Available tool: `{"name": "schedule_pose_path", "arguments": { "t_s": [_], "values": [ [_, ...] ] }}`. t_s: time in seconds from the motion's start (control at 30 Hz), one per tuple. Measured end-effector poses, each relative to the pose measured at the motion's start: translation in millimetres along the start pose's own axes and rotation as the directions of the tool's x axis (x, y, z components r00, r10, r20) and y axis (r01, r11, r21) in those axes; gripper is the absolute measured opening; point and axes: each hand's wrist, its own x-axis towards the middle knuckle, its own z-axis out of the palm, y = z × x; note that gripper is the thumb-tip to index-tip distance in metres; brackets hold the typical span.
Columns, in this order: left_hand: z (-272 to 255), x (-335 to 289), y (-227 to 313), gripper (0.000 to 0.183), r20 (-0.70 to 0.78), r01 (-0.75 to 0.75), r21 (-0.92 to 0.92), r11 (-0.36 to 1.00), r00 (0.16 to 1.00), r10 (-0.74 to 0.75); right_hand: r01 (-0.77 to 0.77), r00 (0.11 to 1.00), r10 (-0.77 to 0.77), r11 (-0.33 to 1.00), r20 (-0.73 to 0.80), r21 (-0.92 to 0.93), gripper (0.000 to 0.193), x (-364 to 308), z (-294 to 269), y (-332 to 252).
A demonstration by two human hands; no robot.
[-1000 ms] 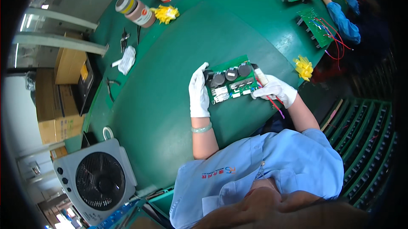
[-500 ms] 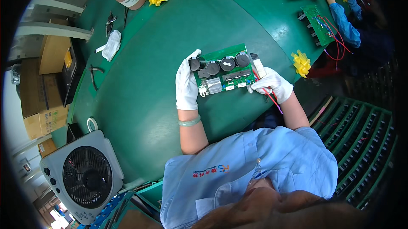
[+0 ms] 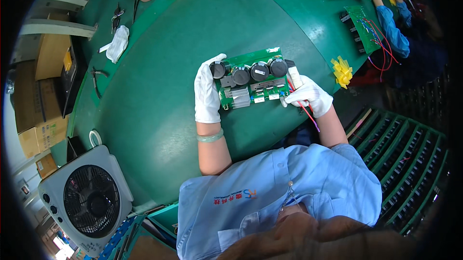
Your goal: The person handles a green circuit board with cylindrical components, turning it over to inspect both sides and aligning wires. They pick up a second board, examine its wiring, and then return to the first board to adjust the cylindrical components and wires. The task involves manual assembly and inspection of electronic components on a green workbench.
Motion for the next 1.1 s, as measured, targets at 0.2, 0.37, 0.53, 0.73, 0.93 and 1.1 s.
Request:
{"name": "schedule_pose_path", "arguments": {
  "t_s": [0.2, 0.37, 0.53, 0.73, 0.93, 1.1],
  "values": [
    [2, -1, 7, 0.059, -0.038, 0.134, 0.000, 0.991, 0.990, -0.134, 0.043, 0.997, -0.048, 0.995, 0.053, 0.084, 0.047, -3, 3, -4],
    [1, 0, 5, 0.062, -0.066, 0.232, -0.021, 0.973, 0.970, -0.233, 0.034, 0.998, -0.039, 0.992, 0.043, 0.123, 0.052, -1, 0, 4],
    [-3, 2, 0, 0.063, -0.072, 0.201, 0.079, 0.976, 0.978, -0.195, 0.046, 0.996, -0.057, 0.989, 0.073, 0.138, 0.055, 3, -6, 9],
    [6, 1, 12, 0.051, -0.072, 0.257, -0.084, 0.963, 0.962, -0.263, 0.057, 0.996, -0.064, 0.993, 0.065, 0.099, 0.046, 1, -1, 3],
    [11, 5, 10, 0.039, 0.006, 0.193, -0.050, 0.980, 0.981, -0.192, -0.049, 0.984, -0.028, 0.908, -0.178, -0.417, 0.052, -5, 12, -4],
    [20, 5, 9, 0.037, -0.032, 0.200, 0.031, 0.979, 0.979, -0.199, 0.424, 0.726, -0.607, 0.766, -0.324, -0.484, 0.047, -18, -5, 13]
  ]
}}
